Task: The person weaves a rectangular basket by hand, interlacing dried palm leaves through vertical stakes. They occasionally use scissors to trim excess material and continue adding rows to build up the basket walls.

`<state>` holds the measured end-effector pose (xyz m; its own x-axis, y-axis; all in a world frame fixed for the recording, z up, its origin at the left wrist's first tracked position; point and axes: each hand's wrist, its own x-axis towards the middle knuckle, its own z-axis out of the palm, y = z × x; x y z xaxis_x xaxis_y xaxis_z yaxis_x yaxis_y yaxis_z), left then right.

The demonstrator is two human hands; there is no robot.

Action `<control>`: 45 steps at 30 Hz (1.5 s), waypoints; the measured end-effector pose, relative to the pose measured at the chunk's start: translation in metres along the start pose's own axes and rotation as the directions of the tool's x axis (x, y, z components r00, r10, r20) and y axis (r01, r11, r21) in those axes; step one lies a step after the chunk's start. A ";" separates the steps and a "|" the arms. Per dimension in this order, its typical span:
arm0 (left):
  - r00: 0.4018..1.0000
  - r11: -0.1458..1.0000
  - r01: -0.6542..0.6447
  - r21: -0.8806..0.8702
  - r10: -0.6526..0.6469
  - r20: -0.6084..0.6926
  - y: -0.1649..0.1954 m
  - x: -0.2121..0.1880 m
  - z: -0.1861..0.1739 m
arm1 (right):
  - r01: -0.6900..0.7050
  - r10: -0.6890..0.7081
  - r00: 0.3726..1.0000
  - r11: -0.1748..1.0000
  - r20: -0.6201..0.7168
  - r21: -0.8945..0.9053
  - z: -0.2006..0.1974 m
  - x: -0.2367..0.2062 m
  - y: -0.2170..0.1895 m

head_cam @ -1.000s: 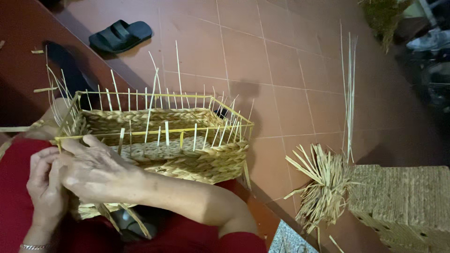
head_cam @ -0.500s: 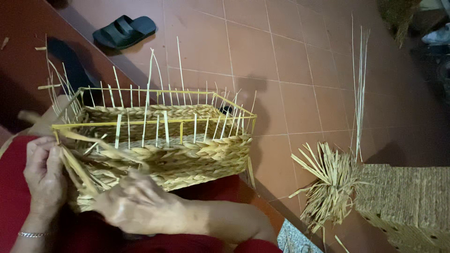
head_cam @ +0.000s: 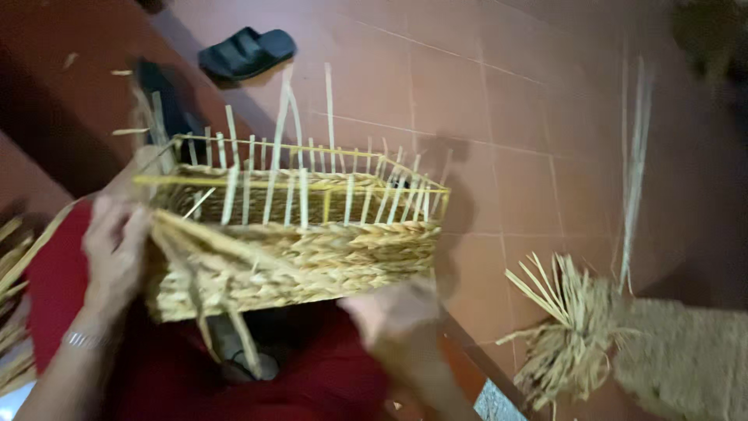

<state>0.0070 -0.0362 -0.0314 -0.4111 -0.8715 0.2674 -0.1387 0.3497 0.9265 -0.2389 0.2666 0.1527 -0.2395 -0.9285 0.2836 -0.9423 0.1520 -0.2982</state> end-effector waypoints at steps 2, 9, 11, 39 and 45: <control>1.000 1.000 0.005 -0.018 -0.005 0.002 0.000 0.011 0.005 | 0.023 -0.037 0.998 0.963 -0.046 -0.269 -0.015 -0.001 0.036; 0.998 0.983 0.030 -0.182 -0.021 0.051 0.012 0.033 0.004 | -0.538 0.567 0.799 0.823 -0.199 0.185 0.018 0.007 0.112; 0.997 0.974 0.050 -0.223 -0.035 0.071 0.017 0.036 0.002 | -0.560 0.641 0.760 0.729 -0.106 0.393 0.030 0.004 0.127; 0.881 0.911 0.400 -0.100 -0.351 0.318 0.050 0.099 -0.014 | 0.445 -0.420 0.884 0.890 -0.204 0.100 0.123 0.120 -0.088; 0.855 0.826 0.452 -0.336 -0.294 0.428 0.053 0.100 -0.013 | 0.183 -0.183 0.983 0.980 -0.001 0.079 0.149 0.147 -0.118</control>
<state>-0.0299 -0.1095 0.0481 -0.6962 -0.7005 -0.1572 0.0019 -0.2207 0.9753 -0.1278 0.0613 0.0942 -0.0631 -0.9403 0.3345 -0.9488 -0.0475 -0.3124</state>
